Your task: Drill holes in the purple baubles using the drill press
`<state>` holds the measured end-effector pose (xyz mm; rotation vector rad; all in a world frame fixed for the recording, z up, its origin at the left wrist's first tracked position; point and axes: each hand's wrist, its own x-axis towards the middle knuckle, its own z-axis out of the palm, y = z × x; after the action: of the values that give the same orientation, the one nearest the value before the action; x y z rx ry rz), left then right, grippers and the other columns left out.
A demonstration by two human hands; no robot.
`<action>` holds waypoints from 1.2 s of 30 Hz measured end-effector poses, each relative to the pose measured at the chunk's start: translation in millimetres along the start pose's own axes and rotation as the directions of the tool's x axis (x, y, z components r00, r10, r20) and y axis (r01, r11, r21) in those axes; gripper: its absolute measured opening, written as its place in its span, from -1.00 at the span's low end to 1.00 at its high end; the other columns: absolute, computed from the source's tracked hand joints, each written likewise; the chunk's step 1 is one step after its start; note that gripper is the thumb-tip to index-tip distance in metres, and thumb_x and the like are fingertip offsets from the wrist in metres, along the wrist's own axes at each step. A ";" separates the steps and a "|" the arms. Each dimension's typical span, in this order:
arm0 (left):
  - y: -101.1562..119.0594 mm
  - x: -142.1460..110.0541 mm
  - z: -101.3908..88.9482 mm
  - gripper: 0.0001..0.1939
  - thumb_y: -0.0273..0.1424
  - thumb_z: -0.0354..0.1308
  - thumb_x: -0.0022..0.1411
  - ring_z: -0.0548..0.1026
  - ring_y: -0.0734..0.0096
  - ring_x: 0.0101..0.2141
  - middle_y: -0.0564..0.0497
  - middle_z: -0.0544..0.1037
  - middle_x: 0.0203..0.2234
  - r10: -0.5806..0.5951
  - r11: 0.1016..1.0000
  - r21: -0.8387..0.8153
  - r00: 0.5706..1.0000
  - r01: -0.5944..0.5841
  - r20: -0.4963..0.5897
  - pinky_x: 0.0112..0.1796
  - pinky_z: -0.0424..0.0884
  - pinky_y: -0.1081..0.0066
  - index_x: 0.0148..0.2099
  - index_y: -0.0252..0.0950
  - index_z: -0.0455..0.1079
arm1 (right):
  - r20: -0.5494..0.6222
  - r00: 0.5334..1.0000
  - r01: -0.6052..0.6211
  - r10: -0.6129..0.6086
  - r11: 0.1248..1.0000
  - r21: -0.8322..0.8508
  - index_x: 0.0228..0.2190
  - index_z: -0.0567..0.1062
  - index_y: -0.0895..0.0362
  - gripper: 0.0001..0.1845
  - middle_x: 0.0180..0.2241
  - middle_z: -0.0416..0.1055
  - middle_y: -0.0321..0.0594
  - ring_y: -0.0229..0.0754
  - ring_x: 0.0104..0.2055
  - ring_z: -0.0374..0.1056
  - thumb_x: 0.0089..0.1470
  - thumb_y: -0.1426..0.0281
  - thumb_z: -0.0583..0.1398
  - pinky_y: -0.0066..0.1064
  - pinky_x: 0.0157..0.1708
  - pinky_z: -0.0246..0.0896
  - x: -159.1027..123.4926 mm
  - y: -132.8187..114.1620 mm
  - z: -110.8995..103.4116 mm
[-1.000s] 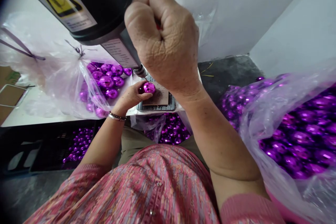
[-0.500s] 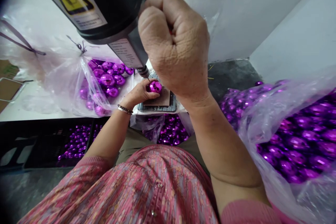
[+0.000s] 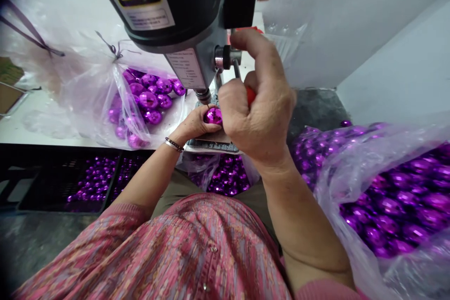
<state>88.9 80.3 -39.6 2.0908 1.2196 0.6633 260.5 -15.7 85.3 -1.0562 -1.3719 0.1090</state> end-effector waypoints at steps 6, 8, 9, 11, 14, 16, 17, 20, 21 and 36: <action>3.9 -3.3 -2.0 -0.43 -0.35 0.45 0.02 0.53 0.13 -0.07 -0.09 0.60 -0.12 -0.026 0.998 0.059 0.999 0.025 0.028 0.05 0.44 0.20 0.10 -0.36 0.52 | -0.022 0.996 0.081 -0.083 0.994 -0.076 -0.04 0.49 0.06 -0.61 -0.61 0.00 -0.40 -0.56 -0.59 -0.16 0.13 0.48 0.06 -0.62 -0.48 -0.04 -10.9 15.0 2.7; 4.2 -4.3 -1.3 -0.46 -0.34 0.44 0.05 0.53 0.13 -0.06 -0.11 0.60 -0.12 -0.030 0.998 0.050 0.999 0.028 0.039 0.06 0.44 0.21 0.09 -0.39 0.51 | -0.027 0.996 0.088 -0.091 0.992 -0.087 -0.04 0.49 0.05 -0.59 -0.62 -0.01 -0.40 -0.54 -0.59 -0.16 0.12 0.49 0.05 -0.60 -0.48 0.00 -12.4 15.2 2.4; 4.1 -4.7 -0.6 -0.45 -0.33 0.44 0.06 0.53 0.13 -0.06 -0.12 0.60 -0.12 -0.032 0.999 0.044 0.999 0.030 0.036 0.07 0.44 0.20 0.09 -0.40 0.51 | -0.031 0.995 0.091 -0.094 0.992 -0.089 -0.04 0.49 0.04 -0.58 -0.62 0.00 -0.39 -0.53 -0.59 -0.15 0.11 0.50 0.04 -0.60 -0.47 0.01 -12.5 14.7 2.2; 3.7 -5.4 0.8 -0.44 -0.32 0.44 0.06 0.52 0.13 -0.05 -0.12 0.59 -0.12 -0.037 0.998 0.043 0.999 0.036 0.019 0.08 0.43 0.19 0.11 -0.40 0.50 | -0.033 0.994 0.102 -0.105 0.991 -0.089 -0.04 0.50 0.04 -0.56 -0.61 0.02 -0.39 -0.53 -0.58 -0.13 0.09 0.52 0.04 -0.61 -0.47 0.02 -11.8 13.5 1.7; 4.1 -6.4 2.3 -0.45 -0.35 0.45 0.05 0.52 0.14 -0.04 -0.10 0.59 -0.11 -0.055 0.997 0.055 0.998 0.055 -0.003 0.09 0.43 0.18 0.10 -0.36 0.51 | -0.041 0.992 0.118 -0.122 0.989 -0.091 -0.03 0.51 0.05 -0.54 -0.62 0.00 -0.39 -0.53 -0.58 -0.11 0.09 0.54 0.03 -0.60 -0.46 0.03 -13.0 17.2 2.4; 5.5 -7.0 2.5 -0.48 -0.37 0.45 0.04 0.52 0.14 -0.04 -0.07 0.59 -0.11 -0.071 0.996 0.058 0.997 0.071 -0.008 0.09 0.44 0.20 0.07 -0.32 0.53 | -0.049 0.985 0.159 -0.164 0.982 -0.098 -0.02 0.52 0.06 -0.55 -0.60 0.03 -0.38 -0.51 -0.56 -0.08 0.11 0.53 0.03 -0.58 -0.45 0.07 -18.3 25.4 4.4; 6.3 -7.2 2.5 -0.49 -0.38 0.45 0.03 0.52 0.13 -0.03 -0.07 0.59 -0.11 -0.079 0.995 0.058 0.997 0.080 -0.013 0.09 0.44 0.20 0.06 -0.32 0.53 | -0.052 0.980 0.185 -0.191 0.977 -0.101 -0.03 0.52 0.07 -0.57 -0.59 0.06 -0.37 -0.51 -0.54 -0.04 0.12 0.52 0.04 -0.57 -0.43 0.10 -22.2 30.5 5.8; 8.4 -7.4 2.9 -0.50 -0.38 0.46 0.02 0.52 0.11 -0.02 -0.08 0.59 -0.10 -0.099 0.993 0.056 0.995 0.101 -0.029 0.09 0.44 0.20 0.04 -0.32 0.54 | -0.076 0.964 0.247 -0.254 0.965 -0.089 -0.08 0.54 0.10 -0.65 -0.54 0.19 -0.36 -0.52 -0.51 0.02 0.17 0.48 0.06 -0.57 -0.42 0.11 -32.4 41.7 9.3; 8.9 -7.4 3.3 -0.50 -0.38 0.46 0.00 0.52 0.11 -0.02 -0.08 0.59 -0.10 -0.104 0.993 0.052 0.994 0.106 -0.037 0.08 0.44 0.20 0.03 -0.33 0.54 | -0.089 0.961 0.255 -0.261 0.964 -0.081 -0.09 0.54 0.11 -0.66 -0.52 0.22 -0.36 -0.53 -0.51 0.02 0.19 0.48 0.05 -0.59 -0.42 0.11 -32.9 41.5 9.8; 21.7 -65.2 8.1 -0.38 -0.41 0.49 -0.03 0.55 0.12 -0.01 -0.10 0.61 -0.04 -0.099 0.993 -0.076 0.979 0.087 -0.179 0.08 0.44 0.16 0.10 -0.27 0.45 | -0.066 0.956 -0.271 0.285 0.948 0.166 -0.48 0.59 0.16 -0.69 -0.67 0.07 -0.31 -0.48 -0.55 0.16 0.13 0.59 0.09 -0.50 -0.44 0.12 70.2 -14.8 7.9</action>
<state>77.8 12.0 -36.7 1.9379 1.3665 0.8570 265.4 24.0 145.5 -1.1048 -1.1083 0.3676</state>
